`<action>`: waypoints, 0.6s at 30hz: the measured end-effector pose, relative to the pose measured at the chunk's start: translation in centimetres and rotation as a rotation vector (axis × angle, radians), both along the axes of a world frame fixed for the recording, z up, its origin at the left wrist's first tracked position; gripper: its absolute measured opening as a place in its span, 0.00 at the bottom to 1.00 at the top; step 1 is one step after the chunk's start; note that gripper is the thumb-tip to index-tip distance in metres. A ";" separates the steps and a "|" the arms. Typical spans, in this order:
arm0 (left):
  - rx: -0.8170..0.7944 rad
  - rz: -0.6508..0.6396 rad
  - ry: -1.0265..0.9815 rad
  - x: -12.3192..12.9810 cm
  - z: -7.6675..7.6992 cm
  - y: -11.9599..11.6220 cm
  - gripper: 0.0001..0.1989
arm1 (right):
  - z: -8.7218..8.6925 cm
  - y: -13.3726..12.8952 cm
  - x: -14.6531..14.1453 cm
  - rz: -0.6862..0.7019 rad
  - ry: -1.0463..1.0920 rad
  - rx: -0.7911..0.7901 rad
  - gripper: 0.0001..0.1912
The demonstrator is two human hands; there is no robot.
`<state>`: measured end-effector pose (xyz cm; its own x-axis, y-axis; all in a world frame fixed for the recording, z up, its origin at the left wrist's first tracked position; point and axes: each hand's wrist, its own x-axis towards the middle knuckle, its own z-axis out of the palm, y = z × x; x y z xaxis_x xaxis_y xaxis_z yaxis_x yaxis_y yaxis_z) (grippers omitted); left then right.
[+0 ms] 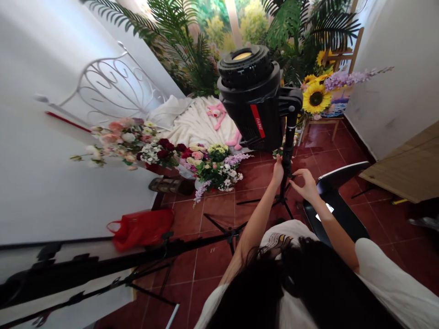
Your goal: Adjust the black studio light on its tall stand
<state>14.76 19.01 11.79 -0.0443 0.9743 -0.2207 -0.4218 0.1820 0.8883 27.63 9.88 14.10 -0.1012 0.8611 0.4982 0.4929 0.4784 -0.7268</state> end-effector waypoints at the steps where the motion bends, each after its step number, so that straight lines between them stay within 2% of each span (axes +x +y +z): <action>1: 0.029 -0.005 0.012 -0.1 -0.1 0.0 0.35 | -0.4 -0.1 -0.2 -0.002 0.003 -0.008 0.08; 6: 0.084 -0.014 0.060 -0.2 -0.1 -0.1 0.34 | -1.3 0.3 -1.7 -0.151 0.076 -0.090 0.09; 11: 0.086 -0.029 0.137 -0.2 0.6 -0.2 0.31 | -1.0 1.1 -2.4 -0.203 0.151 -0.226 0.18; 14: 0.098 -0.024 0.157 -0.2 0.8 -0.3 0.31 | -1.1 1.6 -2.7 -0.191 0.405 -0.372 0.22; 18: 0.117 -0.039 0.131 -0.2 0.4 -0.3 0.30 | -1.3 1.9 -3.4 -0.061 0.945 -0.755 0.26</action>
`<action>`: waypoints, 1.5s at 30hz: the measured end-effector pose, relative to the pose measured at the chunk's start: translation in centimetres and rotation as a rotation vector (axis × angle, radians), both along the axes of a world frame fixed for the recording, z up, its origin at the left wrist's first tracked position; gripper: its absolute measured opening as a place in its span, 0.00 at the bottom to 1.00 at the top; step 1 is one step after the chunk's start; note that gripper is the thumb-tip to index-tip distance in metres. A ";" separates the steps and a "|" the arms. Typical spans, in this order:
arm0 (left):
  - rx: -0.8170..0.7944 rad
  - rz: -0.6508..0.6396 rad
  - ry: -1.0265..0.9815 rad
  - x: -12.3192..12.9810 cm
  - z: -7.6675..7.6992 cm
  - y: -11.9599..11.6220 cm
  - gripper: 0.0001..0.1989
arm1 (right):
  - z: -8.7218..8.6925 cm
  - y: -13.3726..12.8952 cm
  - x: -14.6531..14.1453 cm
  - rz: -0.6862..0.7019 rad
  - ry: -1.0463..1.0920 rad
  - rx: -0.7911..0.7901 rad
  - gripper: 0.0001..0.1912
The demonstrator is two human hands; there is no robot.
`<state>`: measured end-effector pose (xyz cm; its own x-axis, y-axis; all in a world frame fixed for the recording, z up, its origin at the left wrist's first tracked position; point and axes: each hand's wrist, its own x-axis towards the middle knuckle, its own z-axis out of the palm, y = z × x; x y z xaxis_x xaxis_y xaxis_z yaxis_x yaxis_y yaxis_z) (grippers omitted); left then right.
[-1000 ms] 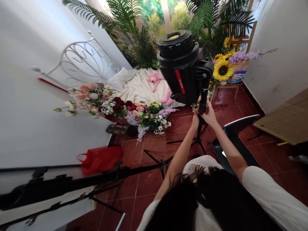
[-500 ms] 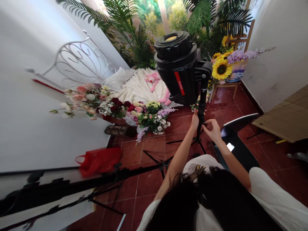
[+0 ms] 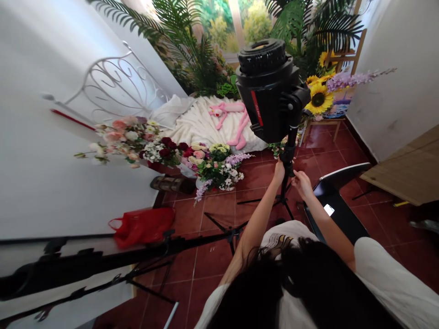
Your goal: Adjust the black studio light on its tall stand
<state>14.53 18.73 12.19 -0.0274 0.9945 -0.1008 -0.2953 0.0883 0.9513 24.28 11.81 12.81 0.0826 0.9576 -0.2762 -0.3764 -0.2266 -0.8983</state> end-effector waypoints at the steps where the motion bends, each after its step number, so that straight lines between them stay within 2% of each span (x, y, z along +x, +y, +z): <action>1: 0.003 0.002 0.000 0.0 -0.1 0.0 0.30 | 0.0 0.0 -0.2 0.035 0.127 -0.053 0.25; 4: -0.003 0.023 0.003 -0.1 -0.1 0.0 0.29 | 0.2 -0.3 -0.5 0.113 0.331 -0.103 0.21; 6: -0.015 0.028 0.003 -0.1 0.1 0.0 0.29 | 0.3 -0.4 -0.4 0.132 0.302 -0.103 0.22; 9: -0.017 0.011 0.012 0.0 0.4 -0.2 0.29 | 0.3 -0.3 0.3 0.067 0.054 -0.033 0.28; 11: -0.014 0.000 0.018 0.0 0.6 -0.2 0.29 | 0.6 -0.1 0.9 -0.019 -0.174 0.096 0.31; 13: -0.016 0.002 0.018 0.0 0.6 -0.1 0.29 | 1.2 0.0 1.2 -0.050 -0.373 0.242 0.30; 16: -0.016 0.015 0.013 0.0 0.2 0.0 0.28 | 2.2 0.1 1.2 0.035 -0.631 0.356 0.23; 19: 0.001 0.010 -0.007 -0.1 -0.3 0.2 0.27 | 2.8 0.3 0.8 0.093 -0.917 0.307 0.19; 21: 0.007 0.007 -0.016 -0.2 -0.6 0.4 0.27 | 2.8 0.5 0.4 0.086 -1.060 0.247 0.16; 24: -0.008 0.023 -0.012 -0.1 -0.9 0.5 0.25 | 2.6 0.9 0.1 0.055 -1.172 0.205 0.14; 27: 0.006 0.028 -0.036 0.0 -1.1 0.6 0.25 | 2.6 1.4 0.1 0.110 -1.204 0.216 0.14; 30: 0.002 0.033 -0.068 0.1 -1.1 0.7 0.25 | 2.8 2.0 0.6 0.201 -1.141 0.252 0.15; 33: -0.037 0.052 -0.064 0.2 -0.8 0.8 0.23 | 2.8 2.4 1.3 0.276 -0.943 0.259 0.18; 38: -0.001 0.052 -0.045 0.0 -0.6 0.4 0.20 | 2.1 1.9 1.0 0.336 -0.272 0.081 0.25; 41: 0.010 0.055 -0.032 -0.1 -0.6 0.0 0.19 | 1.7 1.2 0.2 0.302 0.030 -0.038 0.29; 45: -0.077 0.135 -0.019 0.1 -0.3 -0.3 0.15 | 1.4 0.8 -0.9 0.156 0.194 -0.077 0.35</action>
<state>14.59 18.39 11.89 -0.1578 0.9712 -0.1784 -0.3272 0.1191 0.9374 23.41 12.57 14.24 -0.1257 0.9300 -0.3454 -0.4952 -0.3605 -0.7905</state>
